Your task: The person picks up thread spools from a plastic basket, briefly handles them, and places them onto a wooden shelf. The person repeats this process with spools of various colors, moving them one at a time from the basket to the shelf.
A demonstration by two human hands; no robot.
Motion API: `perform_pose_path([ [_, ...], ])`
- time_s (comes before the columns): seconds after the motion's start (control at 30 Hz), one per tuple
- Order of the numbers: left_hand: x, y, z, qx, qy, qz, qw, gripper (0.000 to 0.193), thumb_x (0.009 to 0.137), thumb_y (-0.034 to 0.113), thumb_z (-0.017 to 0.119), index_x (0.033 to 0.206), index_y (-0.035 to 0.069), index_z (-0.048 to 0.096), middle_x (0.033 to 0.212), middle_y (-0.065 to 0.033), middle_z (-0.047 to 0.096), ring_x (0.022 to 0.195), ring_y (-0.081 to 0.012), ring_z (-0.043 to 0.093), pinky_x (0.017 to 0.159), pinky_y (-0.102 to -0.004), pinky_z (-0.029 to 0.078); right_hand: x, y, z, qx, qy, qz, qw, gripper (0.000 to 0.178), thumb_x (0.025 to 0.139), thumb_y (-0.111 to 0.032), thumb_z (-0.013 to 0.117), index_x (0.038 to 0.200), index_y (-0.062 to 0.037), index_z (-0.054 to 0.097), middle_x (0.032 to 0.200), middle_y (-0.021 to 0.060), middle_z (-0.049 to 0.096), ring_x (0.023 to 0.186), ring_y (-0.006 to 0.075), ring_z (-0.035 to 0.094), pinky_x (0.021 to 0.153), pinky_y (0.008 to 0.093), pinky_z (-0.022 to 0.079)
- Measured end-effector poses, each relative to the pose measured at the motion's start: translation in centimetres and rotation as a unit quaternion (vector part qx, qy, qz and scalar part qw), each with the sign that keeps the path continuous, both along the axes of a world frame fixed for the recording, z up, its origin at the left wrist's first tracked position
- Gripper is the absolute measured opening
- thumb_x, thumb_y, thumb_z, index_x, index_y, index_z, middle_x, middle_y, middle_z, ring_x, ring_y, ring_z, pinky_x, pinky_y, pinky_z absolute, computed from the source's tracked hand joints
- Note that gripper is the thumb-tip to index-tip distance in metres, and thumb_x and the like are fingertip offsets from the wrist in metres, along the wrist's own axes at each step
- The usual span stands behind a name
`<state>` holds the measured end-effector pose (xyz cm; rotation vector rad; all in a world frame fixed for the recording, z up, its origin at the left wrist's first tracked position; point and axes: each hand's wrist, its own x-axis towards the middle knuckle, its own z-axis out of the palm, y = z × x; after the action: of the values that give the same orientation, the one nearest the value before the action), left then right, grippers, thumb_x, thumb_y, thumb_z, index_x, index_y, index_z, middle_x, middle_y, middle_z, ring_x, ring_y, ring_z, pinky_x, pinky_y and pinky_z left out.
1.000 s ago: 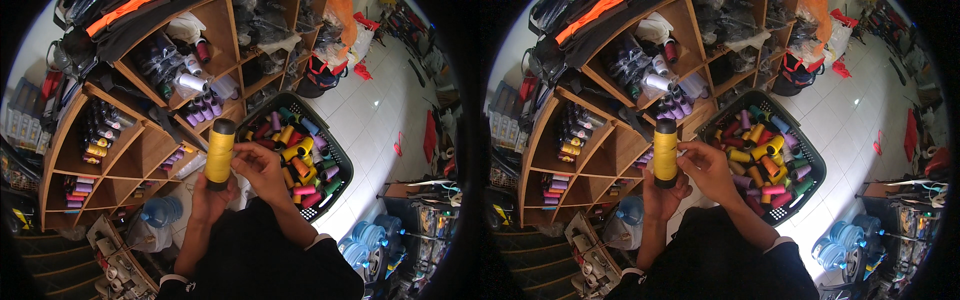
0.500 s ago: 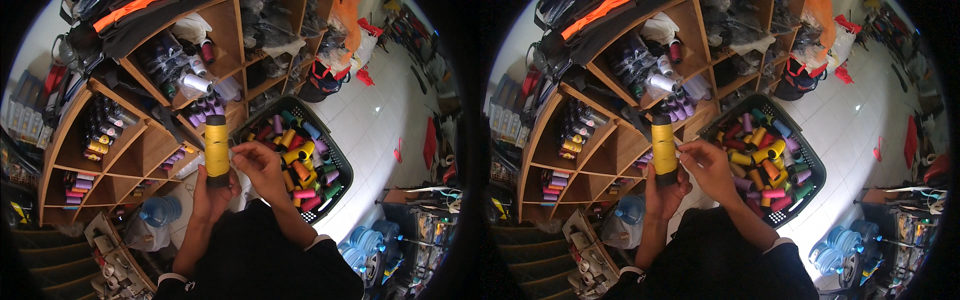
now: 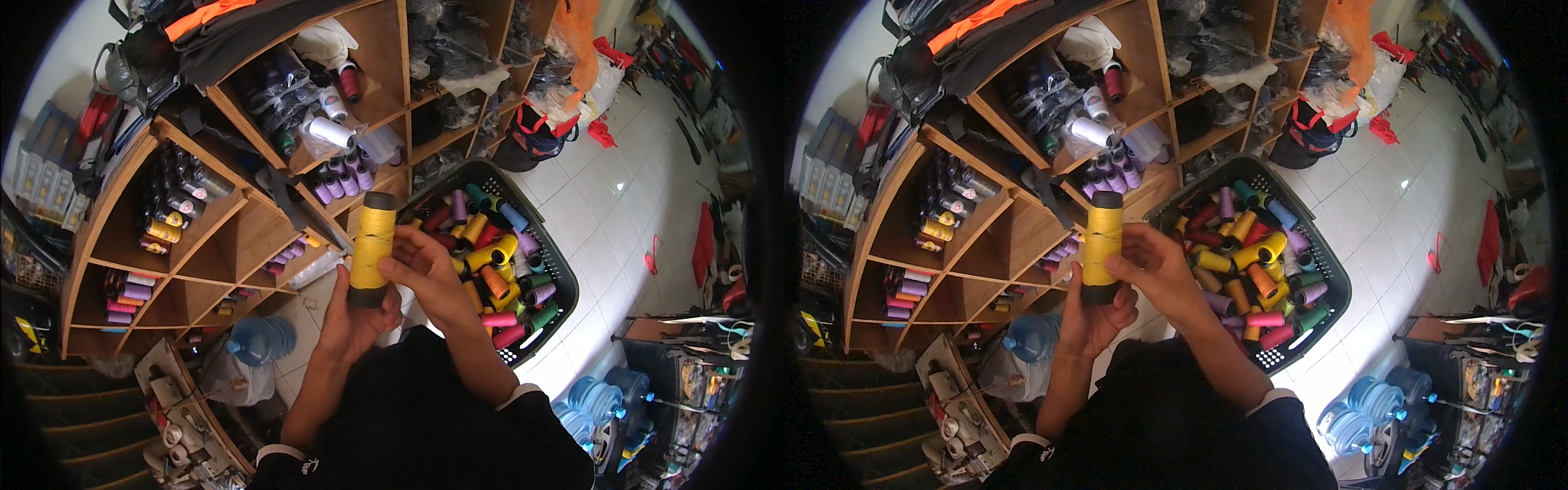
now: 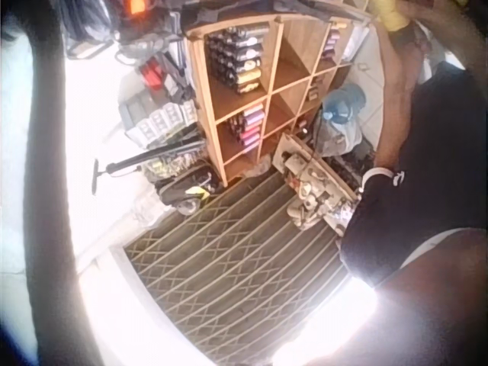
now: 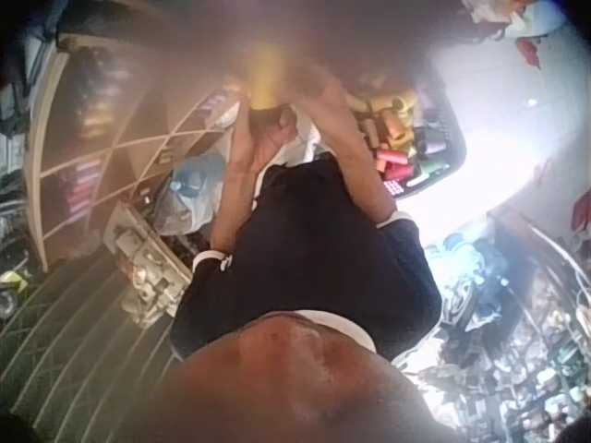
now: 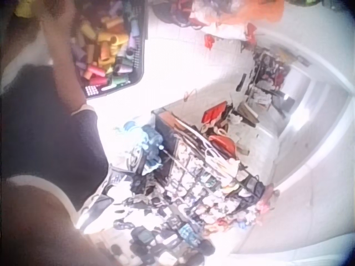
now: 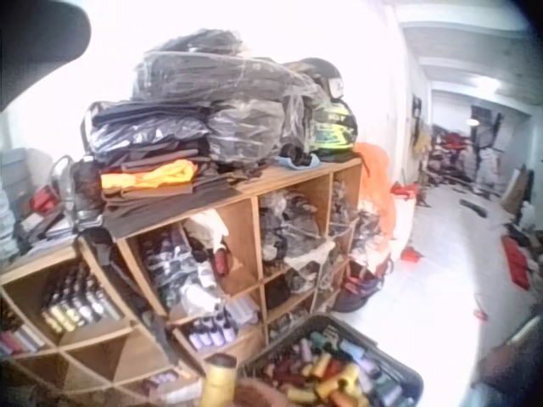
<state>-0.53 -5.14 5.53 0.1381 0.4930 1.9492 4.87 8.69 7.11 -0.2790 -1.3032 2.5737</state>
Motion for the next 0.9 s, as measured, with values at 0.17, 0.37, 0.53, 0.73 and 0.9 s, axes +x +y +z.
perform_pose_path([
  [0.17, -0.1, -0.6, -0.7, -0.126, 0.081, 0.035, 0.988, 0.066, 0.093, 0.063, 0.029, 0.115, 0.004, 0.048, 0.086, -0.0111, 0.057, 0.074, -0.0207, 0.056, 0.062, -0.0303, 0.045, -0.3, 0.4, -1.1, -0.036, -0.025, 0.041, 0.998, 0.042, 0.083, -0.012, 0.071, 0.119, -0.0001, 0.054, 0.111, 0.0093, 0.061, 0.101, 0.0150, 0.058, 0.088, 0.0284, 0.046],
  [0.37, -0.5, -1.0, 0.6, -0.231, 0.384, 0.195, 0.873, 0.034, 0.090, 0.027, 0.060, 0.110, 0.001, 0.050, 0.104, -0.0096, 0.056, 0.094, -0.0174, 0.059, 0.075, -0.0314, 0.051, -0.4, 0.2, -1.6, -0.003, 0.021, -0.061, 0.998, 0.042, 0.080, -0.012, 0.074, 0.116, -0.0006, 0.055, 0.106, 0.0079, 0.062, 0.100, 0.0155, 0.058, 0.088, 0.0296, 0.047],
  [0.53, -0.9, -1.5, -0.3, -0.227, 0.403, 0.200, 0.864, 0.036, 0.086, 0.024, 0.063, 0.108, 0.000, 0.048, 0.100, -0.0127, 0.060, 0.088, -0.0214, 0.064, 0.079, -0.0366, 0.055, -0.5, 0.3, -1.2, 0.002, 0.032, -0.026, 0.999, 0.041, 0.080, -0.010, 0.073, 0.116, -0.0007, 0.055, 0.104, 0.0071, 0.061, 0.099, 0.0146, 0.058, 0.087, 0.0294, 0.047],
  [0.73, -0.4, -0.9, 0.6, -0.154, 0.248, 0.209, 0.933, 0.035, 0.085, 0.023, 0.063, 0.108, 0.000, 0.048, 0.105, -0.0158, 0.061, 0.086, -0.0241, 0.066, 0.078, -0.0385, 0.056, 0.1, 0.3, -1.1, -0.011, 0.006, -0.050, 0.999, 0.041, 0.081, -0.007, 0.071, 0.118, -0.0001, 0.053, 0.103, 0.0075, 0.061, 0.099, 0.0143, 0.058, 0.086, 0.0304, 0.048],
  [0.9, -0.1, -1.2, 0.6, -0.167, 0.293, 0.236, 0.911, 0.028, 0.085, 0.014, 0.064, 0.105, 0.000, 0.050, 0.104, -0.0112, 0.060, 0.090, -0.0174, 0.061, 0.080, -0.0305, 0.050, 1.0, -0.6, -0.8, 0.063, 0.054, -0.044, 0.996, 0.047, 0.082, -0.008, 0.071, 0.123, 0.0008, 0.049, 0.108, 0.0073, 0.060, 0.102, 0.0151, 0.058, 0.090, 0.0298, 0.046],
])
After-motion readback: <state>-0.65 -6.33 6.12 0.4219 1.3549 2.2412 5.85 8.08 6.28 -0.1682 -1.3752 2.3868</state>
